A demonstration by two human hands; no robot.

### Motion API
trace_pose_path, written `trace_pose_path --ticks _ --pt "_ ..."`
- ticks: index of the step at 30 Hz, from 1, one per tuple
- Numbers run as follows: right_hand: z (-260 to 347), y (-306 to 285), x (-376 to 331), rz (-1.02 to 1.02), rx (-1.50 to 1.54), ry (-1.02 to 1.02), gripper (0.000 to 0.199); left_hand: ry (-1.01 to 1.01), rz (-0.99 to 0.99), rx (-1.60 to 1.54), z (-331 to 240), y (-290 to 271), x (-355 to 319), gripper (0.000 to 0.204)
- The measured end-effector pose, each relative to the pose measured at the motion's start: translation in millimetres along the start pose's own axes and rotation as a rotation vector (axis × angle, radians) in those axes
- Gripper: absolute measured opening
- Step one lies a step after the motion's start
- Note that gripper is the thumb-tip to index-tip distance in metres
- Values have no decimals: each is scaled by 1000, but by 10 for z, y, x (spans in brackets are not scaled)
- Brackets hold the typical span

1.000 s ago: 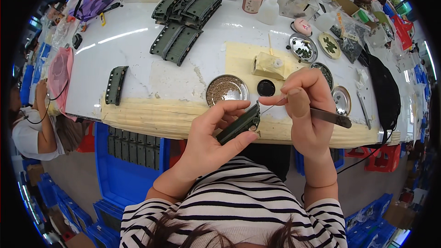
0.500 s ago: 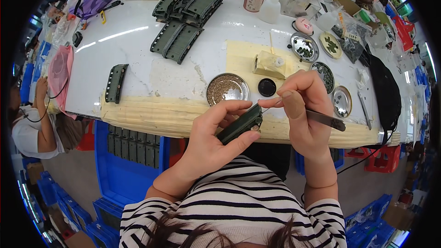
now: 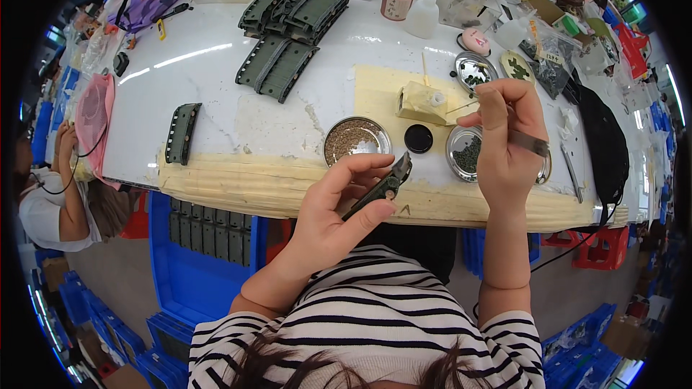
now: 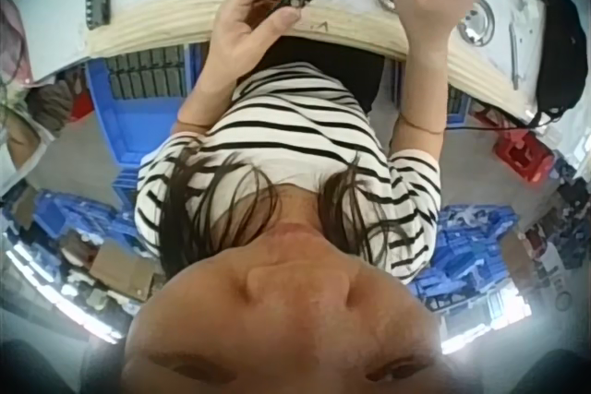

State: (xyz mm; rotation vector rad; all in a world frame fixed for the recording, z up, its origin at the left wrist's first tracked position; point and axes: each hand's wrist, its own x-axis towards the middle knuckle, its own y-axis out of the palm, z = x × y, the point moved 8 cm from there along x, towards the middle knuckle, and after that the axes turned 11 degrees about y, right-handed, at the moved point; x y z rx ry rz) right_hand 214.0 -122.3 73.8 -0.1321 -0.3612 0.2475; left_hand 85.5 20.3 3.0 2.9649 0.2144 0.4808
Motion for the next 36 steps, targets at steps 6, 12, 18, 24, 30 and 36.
trace_pose_path --ticks 6,12,18,24,30,36 --pt "30 102 101 -75 -485 -247 6 -146 -9 -442 145 70 -18 53" --pt "-119 184 113 21 -555 -168 7 -126 65 -531 116 139 -20 50" --pt "-58 167 102 10 -553 -157 7 -119 71 -474 110 147 -46 53" --pt "252 -30 -45 -83 -337 -210 6 5 70 -89 27 52 -83 40" --pt "285 207 -301 321 166 56 13 182 97 372 -276 24 30 34" --pt "153 324 -355 385 192 119 24 300 59 565 -356 55 35 35"
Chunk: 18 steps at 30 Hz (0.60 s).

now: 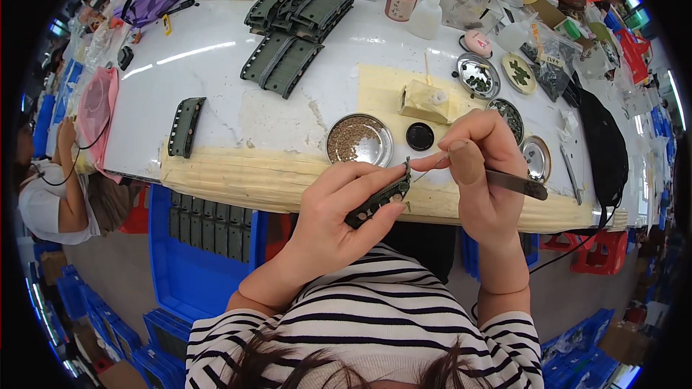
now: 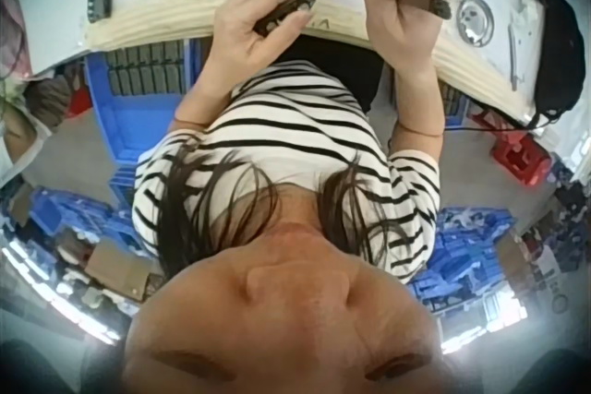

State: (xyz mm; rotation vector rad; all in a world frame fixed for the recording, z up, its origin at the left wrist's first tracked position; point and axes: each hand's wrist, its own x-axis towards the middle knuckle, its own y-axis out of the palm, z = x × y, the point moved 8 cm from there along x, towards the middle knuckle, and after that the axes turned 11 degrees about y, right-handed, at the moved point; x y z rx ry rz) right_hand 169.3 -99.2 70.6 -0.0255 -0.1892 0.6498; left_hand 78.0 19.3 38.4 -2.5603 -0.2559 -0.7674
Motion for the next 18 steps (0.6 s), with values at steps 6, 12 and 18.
trace_pose_path --ticks 6,12,18 --pt "4 13 4 5 -42 -27 20 27 -6 50 -3 1 -8 35" --pt "-6 12 13 4 -56 -20 16 35 -6 56 -5 9 -1 35" --pt "-25 6 21 -1 -60 -11 16 30 -1 56 9 20 -4 35"
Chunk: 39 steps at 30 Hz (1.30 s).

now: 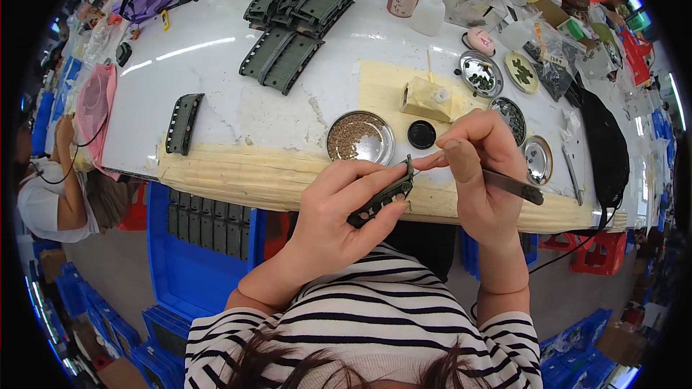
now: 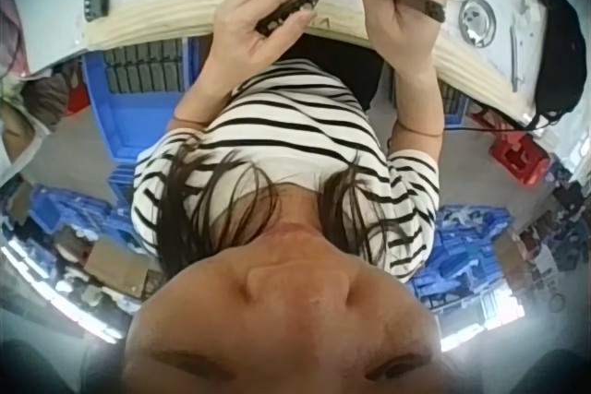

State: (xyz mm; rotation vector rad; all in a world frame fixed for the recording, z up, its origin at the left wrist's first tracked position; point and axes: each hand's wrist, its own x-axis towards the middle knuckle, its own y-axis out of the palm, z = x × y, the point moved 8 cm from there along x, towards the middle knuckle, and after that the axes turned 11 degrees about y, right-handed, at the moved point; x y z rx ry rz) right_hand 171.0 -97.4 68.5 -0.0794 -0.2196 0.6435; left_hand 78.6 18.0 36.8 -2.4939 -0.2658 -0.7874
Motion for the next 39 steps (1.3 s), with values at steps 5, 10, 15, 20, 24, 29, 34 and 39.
trace_pose_path --ticks 5,10,15,20,24,29,34,39 --pt "-46 -111 27 -93 257 35 15 -7 1 -13 9 -4 0 36" --pt "6 -447 214 -394 -206 -83 12 -96 6 -212 107 3 -56 41" --pt "-8 -416 345 -467 -666 -232 7 -283 -4 -755 224 154 -178 47" --pt "-156 -343 404 -363 -700 -191 6 -424 -18 -1039 225 304 -204 58" --pt "-200 -349 396 -336 -726 -179 7 -446 -27 -1255 226 366 -221 62" --pt "-106 -359 326 -381 -710 -141 13 -554 -102 -1240 305 432 -320 68" --pt "139 -401 38 -388 -519 -240 16 -530 -28 -1150 244 405 -288 72" --pt "312 -350 -283 -302 -382 -176 71 -506 1 -1001 231 414 -246 78"
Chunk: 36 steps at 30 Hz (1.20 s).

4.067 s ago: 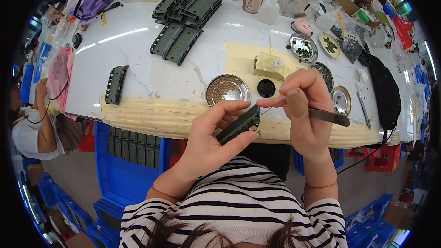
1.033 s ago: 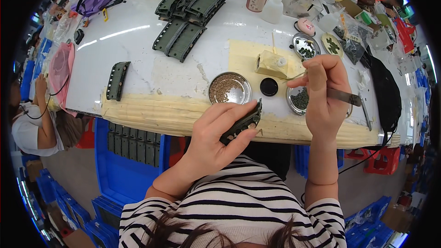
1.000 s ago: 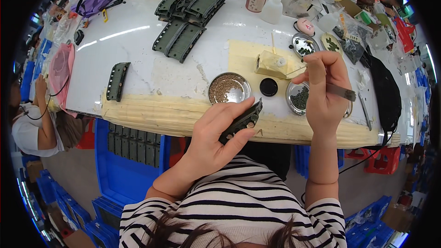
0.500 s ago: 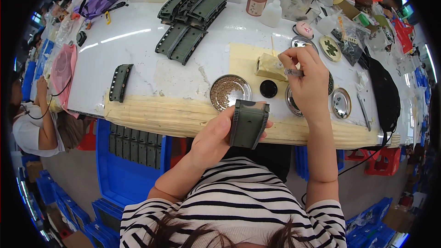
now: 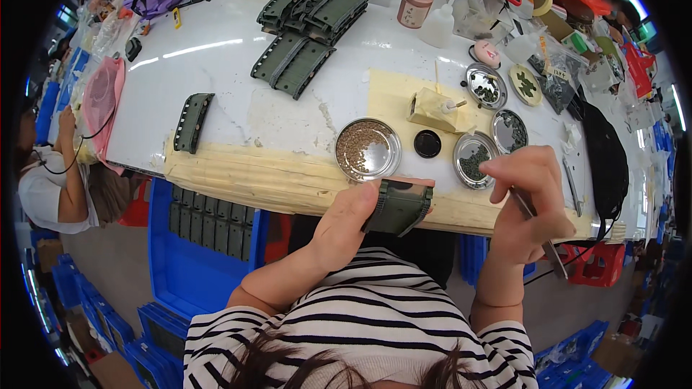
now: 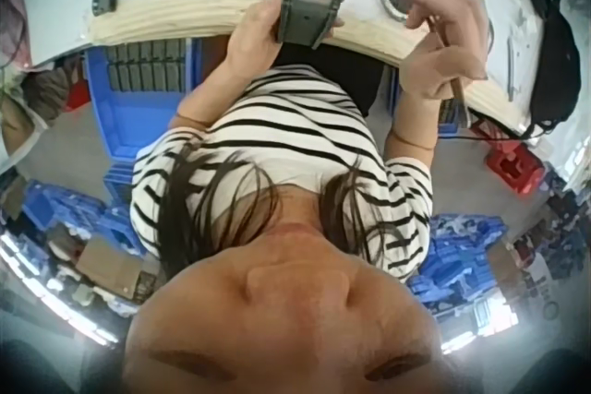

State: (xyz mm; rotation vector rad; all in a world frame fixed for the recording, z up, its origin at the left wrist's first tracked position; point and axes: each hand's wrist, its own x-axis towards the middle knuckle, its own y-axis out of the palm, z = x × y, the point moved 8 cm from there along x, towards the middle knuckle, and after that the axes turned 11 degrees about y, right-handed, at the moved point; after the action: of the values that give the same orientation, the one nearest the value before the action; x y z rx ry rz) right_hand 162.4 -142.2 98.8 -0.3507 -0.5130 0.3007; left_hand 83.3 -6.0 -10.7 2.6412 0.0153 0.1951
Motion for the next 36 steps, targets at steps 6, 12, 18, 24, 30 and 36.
trace_pose_path --ticks 6,12,18,24,30,36 --pt "198 -25 -72 51 36 -47 92 9 5 40 -25 65 6 74" --pt "263 191 -70 244 123 -59 29 91 97 -95 -12 63 -45 55" --pt "175 300 -66 363 199 -78 28 69 75 -85 -9 71 -69 53" --pt "164 327 -72 380 211 -54 27 47 45 -67 -28 82 -73 54" --pt "170 344 -73 387 192 -49 26 58 50 -75 -16 64 -75 53" --pt "174 356 -67 400 181 -31 26 97 51 -76 -73 82 -63 51"
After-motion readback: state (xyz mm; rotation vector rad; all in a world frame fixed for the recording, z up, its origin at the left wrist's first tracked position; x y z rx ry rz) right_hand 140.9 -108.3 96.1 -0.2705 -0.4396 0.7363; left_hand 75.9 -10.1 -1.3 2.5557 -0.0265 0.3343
